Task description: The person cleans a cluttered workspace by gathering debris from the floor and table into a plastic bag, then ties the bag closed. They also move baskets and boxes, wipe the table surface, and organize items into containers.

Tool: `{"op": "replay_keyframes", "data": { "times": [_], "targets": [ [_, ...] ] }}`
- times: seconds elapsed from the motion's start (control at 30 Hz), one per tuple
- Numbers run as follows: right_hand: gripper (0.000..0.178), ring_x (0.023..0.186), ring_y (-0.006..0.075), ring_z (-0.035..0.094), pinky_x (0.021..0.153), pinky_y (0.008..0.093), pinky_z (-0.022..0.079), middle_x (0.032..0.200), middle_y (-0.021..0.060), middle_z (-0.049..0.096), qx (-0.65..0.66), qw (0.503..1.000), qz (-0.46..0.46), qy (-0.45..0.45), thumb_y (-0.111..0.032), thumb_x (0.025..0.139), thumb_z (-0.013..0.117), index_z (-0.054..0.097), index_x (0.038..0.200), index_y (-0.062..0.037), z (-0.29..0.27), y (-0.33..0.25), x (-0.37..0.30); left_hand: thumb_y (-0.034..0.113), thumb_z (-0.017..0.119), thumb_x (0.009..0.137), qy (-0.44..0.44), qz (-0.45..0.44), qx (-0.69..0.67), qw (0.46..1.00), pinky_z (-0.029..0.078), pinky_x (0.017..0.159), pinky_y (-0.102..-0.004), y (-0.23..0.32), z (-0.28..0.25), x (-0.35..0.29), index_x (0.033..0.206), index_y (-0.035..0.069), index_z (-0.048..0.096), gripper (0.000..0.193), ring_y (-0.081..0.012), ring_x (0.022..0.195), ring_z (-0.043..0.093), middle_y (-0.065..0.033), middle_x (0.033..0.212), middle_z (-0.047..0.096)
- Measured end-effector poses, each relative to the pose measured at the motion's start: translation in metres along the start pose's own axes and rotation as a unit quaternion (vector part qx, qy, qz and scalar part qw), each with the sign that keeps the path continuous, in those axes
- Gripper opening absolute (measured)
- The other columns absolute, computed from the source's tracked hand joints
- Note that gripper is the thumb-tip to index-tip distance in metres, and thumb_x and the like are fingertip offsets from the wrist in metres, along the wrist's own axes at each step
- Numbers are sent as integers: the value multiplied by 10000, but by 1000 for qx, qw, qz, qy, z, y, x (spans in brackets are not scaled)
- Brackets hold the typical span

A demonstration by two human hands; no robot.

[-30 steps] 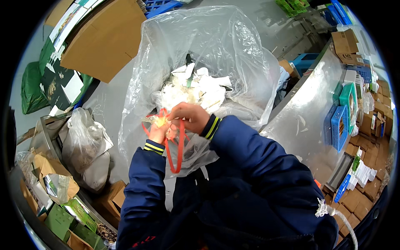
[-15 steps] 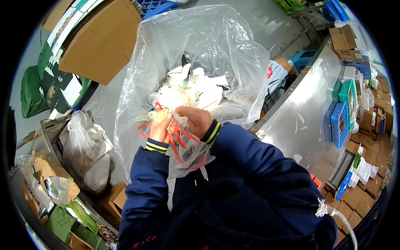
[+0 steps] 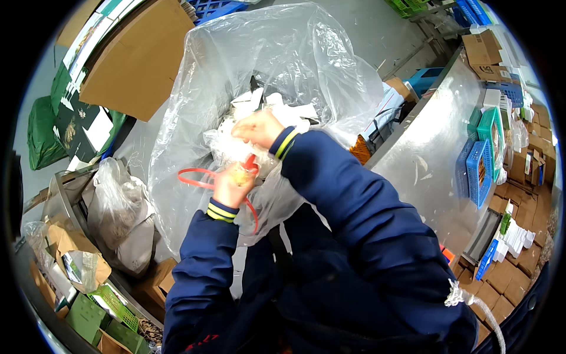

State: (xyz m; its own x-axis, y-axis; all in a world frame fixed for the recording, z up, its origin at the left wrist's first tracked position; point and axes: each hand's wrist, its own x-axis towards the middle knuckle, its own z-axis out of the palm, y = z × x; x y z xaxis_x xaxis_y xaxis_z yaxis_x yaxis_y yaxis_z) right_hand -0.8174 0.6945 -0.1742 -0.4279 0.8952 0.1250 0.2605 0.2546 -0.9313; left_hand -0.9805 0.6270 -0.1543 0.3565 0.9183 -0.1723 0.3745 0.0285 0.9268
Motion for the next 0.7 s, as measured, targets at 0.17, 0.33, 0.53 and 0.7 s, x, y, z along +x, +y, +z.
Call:
{"op": "replay_keyframes", "data": {
  "times": [0.17,0.33,0.53,0.7],
  "targets": [
    [218,482,56,463,458,206,398,572,2,548,225,918,327,-18,-243,765,598,621,794,-29,13,-13,-37,162,652,709,121,95,72,985,394,478,-255,-8,-2,5,740,31,502,201,-121,503,474,-34,564,481],
    [108,560,262,506,477,328,414,615,100,491,-172,980,-48,92,-55,684,556,566,791,-43,54,-39,-69,321,410,870,160,-204,-279,924,358,436,-213,-51,1,4,791,35,474,303,-78,487,430,-22,597,481],
    [88,626,241,520,522,319,431,651,70,496,-155,971,-124,-133,-93,668,537,550,752,-70,20,-50,-17,289,353,881,-42,-62,-127,989,442,576,-237,-18,-1,5,837,-32,525,367,-109,642,526,-67,691,551],
    [108,637,62,532,553,197,409,675,12,578,247,942,201,-105,-11,659,666,595,733,-44,10,-29,-19,377,264,877,-98,-204,-299,927,223,328,-202,-1,-17,-3,772,10,489,444,-73,334,329,-31,493,453]
  ]
}}
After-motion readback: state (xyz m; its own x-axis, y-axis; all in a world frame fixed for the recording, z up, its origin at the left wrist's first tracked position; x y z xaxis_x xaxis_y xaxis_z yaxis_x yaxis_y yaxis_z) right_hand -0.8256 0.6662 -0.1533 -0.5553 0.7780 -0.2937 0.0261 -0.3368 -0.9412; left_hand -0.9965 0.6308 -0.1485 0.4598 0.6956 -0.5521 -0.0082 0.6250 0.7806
